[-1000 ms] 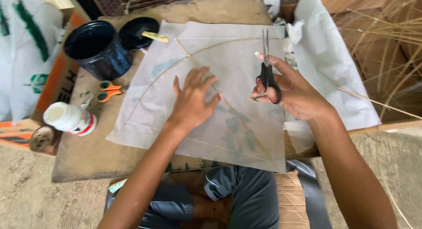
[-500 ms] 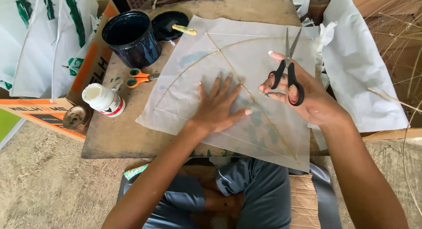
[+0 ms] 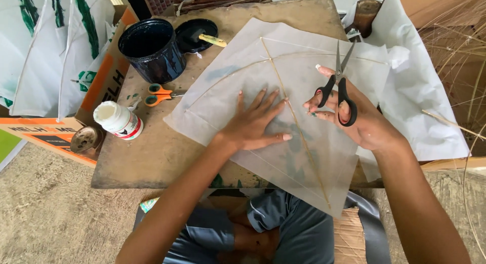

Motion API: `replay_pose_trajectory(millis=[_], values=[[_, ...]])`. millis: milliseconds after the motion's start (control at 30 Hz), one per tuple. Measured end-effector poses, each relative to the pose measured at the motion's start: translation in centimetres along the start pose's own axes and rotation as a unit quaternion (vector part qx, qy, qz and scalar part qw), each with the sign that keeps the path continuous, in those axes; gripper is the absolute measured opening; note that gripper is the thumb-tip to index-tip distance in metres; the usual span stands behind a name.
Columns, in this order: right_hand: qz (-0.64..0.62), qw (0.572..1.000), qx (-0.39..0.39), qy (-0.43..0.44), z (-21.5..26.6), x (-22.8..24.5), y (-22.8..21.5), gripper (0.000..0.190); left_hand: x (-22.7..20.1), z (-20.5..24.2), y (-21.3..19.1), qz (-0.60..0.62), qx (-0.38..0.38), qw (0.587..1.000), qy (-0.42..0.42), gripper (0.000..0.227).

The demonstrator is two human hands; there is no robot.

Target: Assembling a kite by gluing bamboo sticks to a plastic covering and trimming the edges with scissors.

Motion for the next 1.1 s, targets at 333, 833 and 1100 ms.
replay_pose_trajectory(millis=[333, 833, 1100], values=[[0.025, 0.993, -0.111, 0.035, 0.2, 0.1, -2.9, 0.104, 2.5, -2.0, -0.2, 0.009, 0.001, 0.999, 0.043, 0.097], [-0.023, 0.988, -0.116, 0.096, -0.1, -1.7, 0.4, 0.093, 4.3, -2.7, -0.8, 0.02, -0.037, 0.999, 0.017, 0.091], [-0.061, 0.99, -0.111, 0.059, -0.8, -4.5, -0.5, 0.082, 4.2, -1.6, -1.0, 0.015, -0.036, 0.999, -0.026, 0.08]])
Point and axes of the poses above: each hand's wrist, its own z-axis away from the middle knuckle, its own y-axis out of the palm, x = y × z, the point moved 8 cm from there along -z, towards the middle knuckle
